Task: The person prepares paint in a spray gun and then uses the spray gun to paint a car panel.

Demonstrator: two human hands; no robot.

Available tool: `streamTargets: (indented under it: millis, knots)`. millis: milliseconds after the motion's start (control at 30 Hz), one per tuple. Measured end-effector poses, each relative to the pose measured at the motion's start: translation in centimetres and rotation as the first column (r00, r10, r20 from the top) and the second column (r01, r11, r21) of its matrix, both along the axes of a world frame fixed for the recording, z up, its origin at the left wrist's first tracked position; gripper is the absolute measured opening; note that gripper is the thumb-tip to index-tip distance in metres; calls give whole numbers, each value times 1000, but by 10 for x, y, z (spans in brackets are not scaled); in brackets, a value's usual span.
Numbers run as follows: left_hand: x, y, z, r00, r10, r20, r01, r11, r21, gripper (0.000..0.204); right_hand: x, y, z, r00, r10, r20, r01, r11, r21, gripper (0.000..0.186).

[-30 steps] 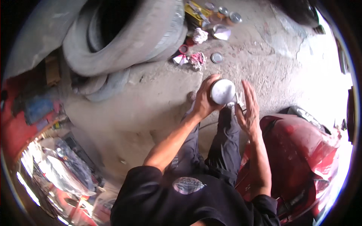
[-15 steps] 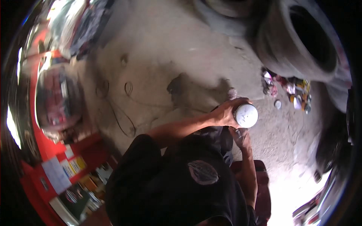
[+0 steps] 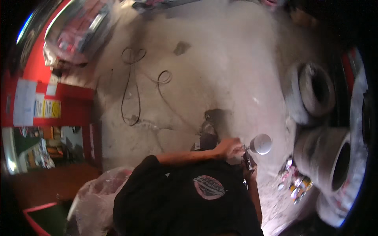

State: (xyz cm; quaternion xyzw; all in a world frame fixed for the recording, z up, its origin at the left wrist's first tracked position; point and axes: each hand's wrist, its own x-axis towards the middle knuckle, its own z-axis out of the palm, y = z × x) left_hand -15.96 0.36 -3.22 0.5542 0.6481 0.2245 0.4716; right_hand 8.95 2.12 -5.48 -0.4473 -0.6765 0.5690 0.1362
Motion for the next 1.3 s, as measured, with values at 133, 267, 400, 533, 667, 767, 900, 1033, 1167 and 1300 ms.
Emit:
streamTargets:
  millis: [133, 267, 400, 533, 667, 767, 900, 1033, 1167, 1300]
  knots:
    - [-149, -6, 24, 996, -95, -3, 81, 832, 549, 31, -174, 34, 24, 995, 61, -82, -70, 992, -102, 29]
    - [-305, 14, 51, 990, -101, 102, 20, 801, 598, 25, -343, 80, 9, 924, 164, -344, -246, 947, -209, 24]
    - [-448, -1, 49, 989, 150, 1, -112, 740, 663, 23, -507, 102, 36, 882, 367, -296, -433, 879, -200, 20]
    - [-593, 14, 52, 985, 130, -110, -52, 847, 529, 40, -673, 134, 36, 870, 452, -195, -479, 869, -122, 8]
    - [-738, 21, 43, 912, 408, -40, -253, 638, 728, 23, -855, 160, 53, 790, 525, -317, -597, 776, -203, 18]
    - [-845, 22, 37, 858, 505, -98, -299, 646, 702, 25, -984, 167, 61, 583, 713, -390, -758, 650, 54, 22]
    - [-990, 15, 48, 822, 560, -104, -392, 689, 610, 38, -1154, 182, 76, 407, 822, -397, -874, 477, 92, 25]
    - [-1127, 11, 28, 734, 675, -72, -517, 625, 585, 46, -1312, 187, 54, 315, 891, -327, -877, 405, 259, 23]
    - [-1290, 6, 14, 651, 754, -89, -500, 514, 697, 42, -1470, 190, -5, 282, 930, -234, -884, 347, 312, 18]
    - [-1454, 7, 1, 658, 742, -123, -418, 497, 761, 37, -1621, 182, -11, 420, 866, -273, -838, 485, 250, 16]
